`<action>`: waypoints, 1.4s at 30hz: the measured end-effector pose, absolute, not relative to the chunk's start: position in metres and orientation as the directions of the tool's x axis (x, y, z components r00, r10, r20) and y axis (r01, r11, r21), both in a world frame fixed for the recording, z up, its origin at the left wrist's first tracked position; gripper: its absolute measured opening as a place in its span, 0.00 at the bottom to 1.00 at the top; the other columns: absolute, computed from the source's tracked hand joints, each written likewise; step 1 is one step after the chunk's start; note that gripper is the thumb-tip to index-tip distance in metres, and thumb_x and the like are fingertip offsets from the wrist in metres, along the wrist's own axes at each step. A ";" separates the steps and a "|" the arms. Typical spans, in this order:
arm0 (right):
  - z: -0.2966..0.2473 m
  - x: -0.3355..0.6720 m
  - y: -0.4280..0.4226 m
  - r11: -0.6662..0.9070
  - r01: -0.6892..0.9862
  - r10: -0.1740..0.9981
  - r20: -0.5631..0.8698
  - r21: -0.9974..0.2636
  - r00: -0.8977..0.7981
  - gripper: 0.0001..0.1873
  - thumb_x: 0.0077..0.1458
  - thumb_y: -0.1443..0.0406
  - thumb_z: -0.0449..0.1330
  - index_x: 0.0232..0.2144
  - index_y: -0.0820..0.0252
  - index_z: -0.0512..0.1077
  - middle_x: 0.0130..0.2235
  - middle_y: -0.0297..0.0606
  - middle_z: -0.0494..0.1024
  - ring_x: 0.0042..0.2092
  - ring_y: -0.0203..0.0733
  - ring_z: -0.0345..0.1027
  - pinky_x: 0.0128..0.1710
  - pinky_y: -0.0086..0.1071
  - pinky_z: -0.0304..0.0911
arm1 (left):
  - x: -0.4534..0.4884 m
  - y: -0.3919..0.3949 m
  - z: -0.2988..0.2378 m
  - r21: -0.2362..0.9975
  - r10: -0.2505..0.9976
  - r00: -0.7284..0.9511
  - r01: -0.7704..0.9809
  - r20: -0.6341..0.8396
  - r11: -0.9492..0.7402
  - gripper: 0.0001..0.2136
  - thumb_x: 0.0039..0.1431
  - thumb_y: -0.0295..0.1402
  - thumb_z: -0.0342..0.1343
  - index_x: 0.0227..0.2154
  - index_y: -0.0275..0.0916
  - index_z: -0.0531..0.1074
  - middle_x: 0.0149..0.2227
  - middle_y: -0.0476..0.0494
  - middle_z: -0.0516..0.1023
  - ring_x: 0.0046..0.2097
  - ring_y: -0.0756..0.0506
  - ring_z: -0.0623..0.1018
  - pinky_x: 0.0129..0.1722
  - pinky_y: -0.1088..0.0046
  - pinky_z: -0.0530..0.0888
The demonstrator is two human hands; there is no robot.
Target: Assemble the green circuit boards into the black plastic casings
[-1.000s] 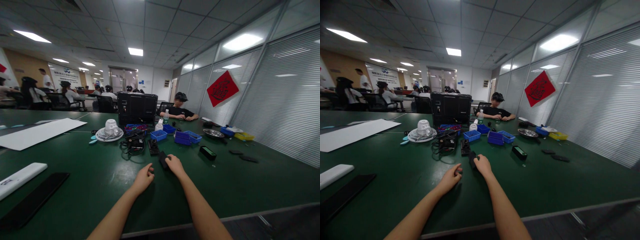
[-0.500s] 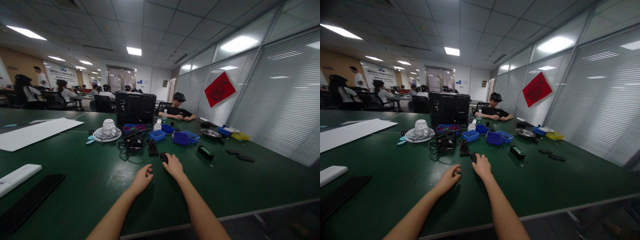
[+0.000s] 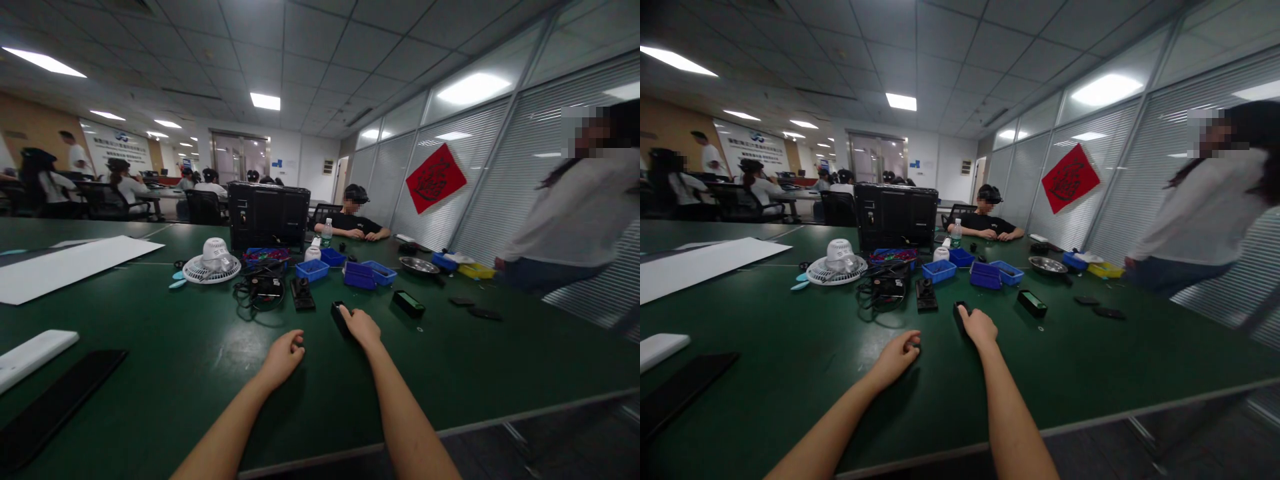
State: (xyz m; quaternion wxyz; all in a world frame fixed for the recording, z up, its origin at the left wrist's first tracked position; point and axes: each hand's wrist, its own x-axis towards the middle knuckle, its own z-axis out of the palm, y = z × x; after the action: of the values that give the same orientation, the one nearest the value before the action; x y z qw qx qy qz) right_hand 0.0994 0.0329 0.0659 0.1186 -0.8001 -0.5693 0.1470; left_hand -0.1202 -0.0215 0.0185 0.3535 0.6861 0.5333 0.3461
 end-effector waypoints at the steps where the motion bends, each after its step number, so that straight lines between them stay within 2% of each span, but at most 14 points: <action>1: 0.065 0.099 0.032 -0.312 0.884 0.950 -0.098 -0.349 0.297 0.35 0.50 0.41 0.41 0.39 0.63 0.71 0.42 0.52 0.74 0.43 0.53 0.68 0.36 0.40 0.62 | -0.120 -0.022 0.019 0.854 0.976 0.193 0.488 0.096 -0.181 0.21 0.47 0.27 0.49 0.47 0.35 0.66 0.42 0.43 0.73 0.31 0.53 0.71 0.37 0.76 0.68; 3: 0.065 0.097 0.031 -0.290 0.900 0.957 -0.076 -0.325 0.281 0.36 0.45 0.40 0.47 0.39 0.64 0.70 0.42 0.52 0.74 0.44 0.54 0.67 0.37 0.40 0.62 | -0.120 -0.022 0.019 0.855 0.977 0.192 0.488 0.091 -0.176 0.20 0.47 0.27 0.49 0.47 0.35 0.66 0.42 0.43 0.73 0.31 0.53 0.71 0.36 0.76 0.68; 5: 0.065 0.096 0.030 -0.296 0.903 0.954 -0.053 -0.312 0.294 0.32 0.44 0.44 0.52 0.39 0.65 0.70 0.41 0.52 0.74 0.43 0.53 0.68 0.36 0.39 0.62 | -0.120 -0.021 0.018 0.855 0.977 0.191 0.487 0.093 -0.177 0.20 0.47 0.27 0.49 0.47 0.35 0.66 0.42 0.44 0.73 0.32 0.53 0.71 0.36 0.76 0.68; 9: 0.070 0.095 0.028 -0.345 0.859 0.929 -0.009 -0.377 0.369 0.26 0.47 0.49 0.51 0.38 0.63 0.69 0.39 0.49 0.74 0.40 0.50 0.69 0.33 0.37 0.62 | -0.120 -0.021 0.015 0.854 0.977 0.187 0.486 0.107 -0.187 0.20 0.47 0.28 0.50 0.46 0.35 0.67 0.42 0.43 0.73 0.32 0.52 0.71 0.37 0.76 0.67; 12: 0.074 0.096 0.026 -0.327 0.830 0.897 0.128 -0.451 0.423 0.25 0.48 0.48 0.49 0.37 0.62 0.69 0.37 0.47 0.74 0.39 0.49 0.68 0.33 0.36 0.61 | -0.120 -0.020 0.015 0.857 0.975 0.195 0.480 0.106 -0.189 0.20 0.47 0.28 0.50 0.46 0.35 0.67 0.42 0.43 0.73 0.32 0.52 0.71 0.36 0.76 0.67; 15: 0.073 0.095 0.023 -0.216 0.842 0.822 0.373 -0.495 0.430 0.24 0.49 0.49 0.49 0.36 0.61 0.68 0.35 0.46 0.74 0.40 0.49 0.66 0.36 0.36 0.60 | -0.120 -0.020 0.015 0.862 0.977 0.186 0.475 0.099 -0.178 0.19 0.48 0.28 0.50 0.46 0.36 0.67 0.42 0.44 0.73 0.31 0.53 0.71 0.36 0.77 0.67; 18: 0.070 0.091 0.022 -0.011 0.862 0.716 0.597 -0.507 0.361 0.21 0.48 0.51 0.52 0.36 0.62 0.67 0.36 0.46 0.73 0.42 0.49 0.64 0.39 0.37 0.59 | -0.120 -0.020 0.016 0.875 0.981 0.166 0.454 0.102 -0.168 0.18 0.47 0.27 0.50 0.45 0.37 0.67 0.41 0.45 0.74 0.31 0.53 0.71 0.36 0.77 0.68; 21: 0.064 0.083 0.020 0.218 0.825 0.657 0.703 -0.521 0.271 0.21 0.47 0.55 0.54 0.41 0.62 0.63 0.39 0.44 0.71 0.39 0.45 0.65 0.39 0.35 0.60 | -0.120 -0.018 0.018 0.909 0.990 0.099 0.397 0.096 -0.128 0.18 0.48 0.26 0.50 0.44 0.37 0.67 0.39 0.45 0.73 0.29 0.54 0.71 0.33 0.78 0.68; 23: 0.061 0.075 0.019 0.298 0.804 0.689 0.699 -0.515 0.193 0.22 0.47 0.57 0.55 0.43 0.61 0.61 0.38 0.41 0.70 0.36 0.41 0.66 0.36 0.33 0.61 | -0.122 -0.016 0.019 0.932 0.997 0.024 0.353 0.077 -0.081 0.17 0.48 0.25 0.49 0.43 0.36 0.67 0.38 0.45 0.73 0.29 0.54 0.71 0.31 0.80 0.68; 25: 0.056 0.066 0.017 0.333 0.829 0.729 0.680 -0.449 0.075 0.19 0.46 0.59 0.56 0.42 0.60 0.62 0.37 0.40 0.69 0.35 0.40 0.65 0.35 0.32 0.61 | -0.123 -0.014 0.020 0.951 0.998 -0.047 0.308 0.043 -0.027 0.16 0.48 0.24 0.49 0.42 0.35 0.67 0.36 0.45 0.73 0.29 0.54 0.71 0.28 0.80 0.68; 29: 0.049 0.051 0.014 0.346 0.920 0.755 0.636 -0.182 -0.158 0.16 0.46 0.65 0.59 0.40 0.57 0.66 0.40 0.42 0.66 0.41 0.44 0.61 0.37 0.34 0.61 | -0.126 -0.010 0.022 0.973 0.991 -0.134 0.225 -0.026 0.056 0.13 0.48 0.24 0.48 0.39 0.35 0.67 0.35 0.44 0.73 0.28 0.53 0.71 0.22 0.82 0.67; 35: 0.052 0.037 0.002 0.398 0.910 0.772 0.492 0.118 -0.401 0.22 0.48 0.72 0.55 0.46 0.50 0.65 0.49 0.43 0.63 0.46 0.46 0.56 0.41 0.37 0.57 | -0.126 -0.011 0.025 0.976 0.990 -0.131 0.204 -0.052 0.078 0.12 0.49 0.24 0.48 0.38 0.35 0.67 0.36 0.43 0.73 0.29 0.53 0.72 0.21 0.83 0.66; 39: 0.059 0.030 -0.007 0.515 0.842 0.754 0.382 0.161 -0.534 0.25 0.47 0.70 0.56 0.50 0.54 0.62 0.50 0.44 0.63 0.47 0.48 0.54 0.43 0.39 0.55 | -0.125 -0.012 0.025 0.971 0.991 -0.115 0.224 -0.062 0.087 0.13 0.50 0.24 0.47 0.39 0.34 0.66 0.38 0.41 0.73 0.31 0.53 0.73 0.22 0.83 0.66; 42: 0.063 0.028 -0.012 0.575 0.806 0.740 0.332 0.137 -0.585 0.22 0.47 0.64 0.57 0.47 0.58 0.66 0.51 0.45 0.63 0.49 0.49 0.53 0.45 0.40 0.53 | -0.126 -0.011 0.023 0.966 0.993 -0.107 0.245 -0.054 0.078 0.13 0.50 0.24 0.47 0.40 0.34 0.66 0.38 0.41 0.73 0.32 0.52 0.74 0.23 0.82 0.67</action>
State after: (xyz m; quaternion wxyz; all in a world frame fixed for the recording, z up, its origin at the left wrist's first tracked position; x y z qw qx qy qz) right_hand 0.0275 -0.0116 0.0631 0.1198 -0.4397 -0.8794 -0.1378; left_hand -0.1257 -0.0109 0.0233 0.4243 0.5163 0.5993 0.4407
